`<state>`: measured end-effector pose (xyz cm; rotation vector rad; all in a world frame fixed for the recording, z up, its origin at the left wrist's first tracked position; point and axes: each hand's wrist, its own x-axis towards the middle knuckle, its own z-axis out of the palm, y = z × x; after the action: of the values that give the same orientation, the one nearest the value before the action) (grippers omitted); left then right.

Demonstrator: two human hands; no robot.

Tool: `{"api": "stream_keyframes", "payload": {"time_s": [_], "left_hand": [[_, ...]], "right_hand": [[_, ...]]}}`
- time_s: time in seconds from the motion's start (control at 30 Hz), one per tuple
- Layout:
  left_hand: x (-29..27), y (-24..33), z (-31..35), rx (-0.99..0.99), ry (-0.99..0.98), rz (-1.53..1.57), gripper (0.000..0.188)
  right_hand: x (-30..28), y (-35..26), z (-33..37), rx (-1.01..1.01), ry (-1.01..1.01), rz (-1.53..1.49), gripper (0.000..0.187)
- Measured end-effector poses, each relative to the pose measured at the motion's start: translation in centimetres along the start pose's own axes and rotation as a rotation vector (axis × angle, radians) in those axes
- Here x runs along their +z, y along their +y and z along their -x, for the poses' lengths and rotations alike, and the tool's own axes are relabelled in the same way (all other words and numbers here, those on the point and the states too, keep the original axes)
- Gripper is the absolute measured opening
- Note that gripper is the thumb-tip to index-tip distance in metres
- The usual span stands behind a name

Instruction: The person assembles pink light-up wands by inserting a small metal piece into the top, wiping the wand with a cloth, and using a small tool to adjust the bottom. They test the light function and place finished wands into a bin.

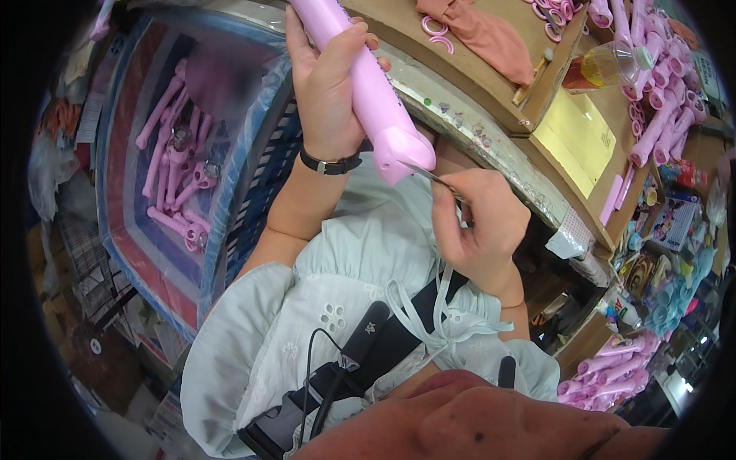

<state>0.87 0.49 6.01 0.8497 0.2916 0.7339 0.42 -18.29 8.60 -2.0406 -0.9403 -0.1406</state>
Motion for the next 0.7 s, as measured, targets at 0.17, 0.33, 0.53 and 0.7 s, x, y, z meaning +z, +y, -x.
{"api": "stream_keyframes", "payload": {"time_s": [0.17,0.33,0.53,0.7], "left_hand": [[0.03,0.01,0.04,0.02,0.034,-0.037,0.057],[0.0,0.07,0.05,0.023,0.016,-0.021,0.057],[-0.07,-0.01,0.05,0.002,0.012,-0.012,0.056],[-0.29,-0.12,0.14,-0.027,0.011,-0.003,0.054]], "right_hand": [[0.03,-0.02,-0.11,0.024,0.073,0.011,0.013],[0.01,-0.18,-0.11,0.063,0.042,0.041,0.014],[0.07,0.17,-0.51,0.05,0.041,0.106,0.014],[-0.61,0.22,-0.45,0.135,0.106,-0.081,0.013]]}}
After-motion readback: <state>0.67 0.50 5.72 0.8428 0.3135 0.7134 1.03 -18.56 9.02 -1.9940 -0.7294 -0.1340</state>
